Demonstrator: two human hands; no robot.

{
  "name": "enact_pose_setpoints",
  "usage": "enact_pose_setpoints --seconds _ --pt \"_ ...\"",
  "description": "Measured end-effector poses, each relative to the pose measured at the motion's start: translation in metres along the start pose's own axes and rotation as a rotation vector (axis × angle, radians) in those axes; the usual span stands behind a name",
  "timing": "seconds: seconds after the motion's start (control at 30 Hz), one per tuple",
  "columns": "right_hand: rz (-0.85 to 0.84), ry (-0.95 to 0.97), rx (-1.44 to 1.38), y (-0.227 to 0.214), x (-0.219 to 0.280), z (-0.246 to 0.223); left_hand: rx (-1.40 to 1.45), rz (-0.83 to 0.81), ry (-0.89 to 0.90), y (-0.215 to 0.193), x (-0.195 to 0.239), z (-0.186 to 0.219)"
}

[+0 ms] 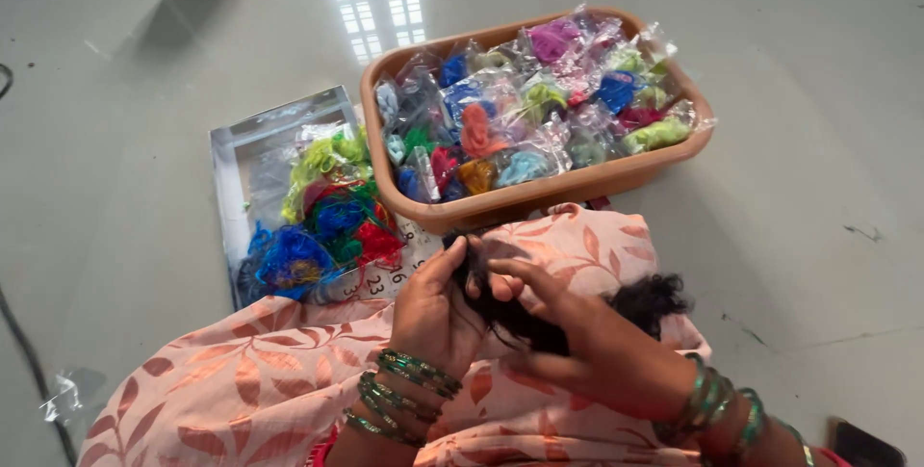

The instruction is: Sorting and organizing bunches of synthetic hair extensions into a plastic container.

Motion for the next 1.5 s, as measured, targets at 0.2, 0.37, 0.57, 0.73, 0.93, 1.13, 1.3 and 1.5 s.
enact_pose_setpoints --seconds 0.2,0.37,0.57,0.73,0.93,1.13,1.3,1.5 --pt "0.100 0.360 -0.418 -0.059 0.012 0.021 -0.022 0.183 0.037 0.013 0.011 0.011" --pt "0.026 0.513 -0.403 -0.075 0.029 0.001 0.010 0.018 -0.019 0.046 0.011 0.010" --pt "-0.058 0.566 -0.572 -0.073 0.052 0.033 -0.035 -0.189 0.042 0.035 0.005 0.022" --pt "-0.034 0.648 -0.534 -0.106 0.082 0.048 0.018 -0.178 0.013 0.025 0.000 0.009" --pt "0.342 0.860 -0.057 -0.223 0.169 0.145 -0.048 -0.020 0.082 0.002 -0.007 0.004" --pt "0.531 0.820 0.662 -0.177 0.121 0.063 -0.159 0.002 0.126 0.018 0.002 0.011" --pt "0.436 -0.194 0.586 -0.056 0.014 -0.038 -0.248 -0.149 0.139 0.085 0.024 0.020" --pt "0.519 0.287 0.612 -0.115 0.026 0.023 -0.227 -0.128 0.357 0.066 0.021 0.039"
Point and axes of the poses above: each hand's wrist, its own x-axis away from the middle knuckle, its own y-axis out of the palm, z = x × y, the point moved 9 cm from there along -x, towards the middle knuckle, and after that the axes turned 2 degrees about y, right-handed, at the moved point
